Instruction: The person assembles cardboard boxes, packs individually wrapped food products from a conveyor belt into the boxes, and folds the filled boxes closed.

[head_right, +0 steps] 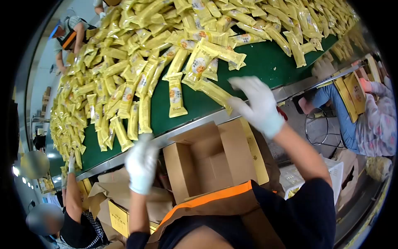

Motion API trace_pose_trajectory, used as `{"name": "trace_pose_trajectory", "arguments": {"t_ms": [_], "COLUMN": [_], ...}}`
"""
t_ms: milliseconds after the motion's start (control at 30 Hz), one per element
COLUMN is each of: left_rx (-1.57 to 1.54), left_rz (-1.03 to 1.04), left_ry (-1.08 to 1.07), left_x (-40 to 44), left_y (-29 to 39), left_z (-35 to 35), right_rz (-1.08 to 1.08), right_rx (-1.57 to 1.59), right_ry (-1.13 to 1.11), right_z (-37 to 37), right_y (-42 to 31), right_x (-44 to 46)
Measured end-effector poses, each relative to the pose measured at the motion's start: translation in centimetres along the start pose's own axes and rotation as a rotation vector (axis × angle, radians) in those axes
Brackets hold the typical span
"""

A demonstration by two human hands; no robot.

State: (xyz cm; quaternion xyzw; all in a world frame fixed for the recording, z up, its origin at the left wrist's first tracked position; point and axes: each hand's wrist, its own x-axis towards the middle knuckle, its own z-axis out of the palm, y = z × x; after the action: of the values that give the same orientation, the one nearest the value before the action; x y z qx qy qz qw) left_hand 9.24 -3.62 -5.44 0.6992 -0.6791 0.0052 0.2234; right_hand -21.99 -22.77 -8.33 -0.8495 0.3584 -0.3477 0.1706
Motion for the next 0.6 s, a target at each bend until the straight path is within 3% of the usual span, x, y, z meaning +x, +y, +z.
{"name": "trace_pose_trajectory", "arguments": {"t_ms": [33, 100, 133, 167, 267, 333, 400, 433, 533, 600], "left_rx": [0.050, 0.362, 0.457, 0.556, 0.533, 0.478, 0.416, 0.284, -0.074, -0.266], "left_rz": [0.000, -0.248, -0.324, -0.400, -0.173, -0.138, -0.224, -0.217, -0.121, -0.080], "left_ry": [0.202, -0.078, -0.185, -0.290, -0.170, -0.127, -0.225, -0.152, 0.108, 0.082], "left_x": [2.7, 6.3, 7.9, 9.0, 6.9, 6.1, 6.0, 5.3, 6.1, 8.6], "left_y": [-1.7, -5.4, -5.0, -4.7, -6.1, -6.5, -5.6, -5.5, -5.1, -3.9], "left_z": [0.2, 1.5, 2.3, 2.9, 4.7, 5.2, 4.1, 3.8, 3.3, 4.2], "right_rz": [-0.032, 0.070, -0.004, -0.102, -0.235, -0.305, -0.556, -0.578, -0.510, -0.451], "right_rx": [-0.082, -0.353, -0.522, -0.445, -0.315, -0.278, -0.237, -0.265, -0.534, -0.656], "right_ry": [-0.039, -0.412, -0.481, -0.398, -0.454, -0.525, -0.262, -0.253, -0.511, -0.617], "right_z": [0.7, 3.8, 5.1, 6.3, 5.0, 2.9, 2.6, 3.3, 5.3, 6.3], "right_y": [0.2, -0.1, -1.0, -0.1, -0.2, -1.0, -1.0, -0.6, 0.6, 0.7], "right_x": [2.7, 5.3, 5.3, 4.3, 3.9, 5.8, 9.2, 11.2, 15.5, 16.1]}}
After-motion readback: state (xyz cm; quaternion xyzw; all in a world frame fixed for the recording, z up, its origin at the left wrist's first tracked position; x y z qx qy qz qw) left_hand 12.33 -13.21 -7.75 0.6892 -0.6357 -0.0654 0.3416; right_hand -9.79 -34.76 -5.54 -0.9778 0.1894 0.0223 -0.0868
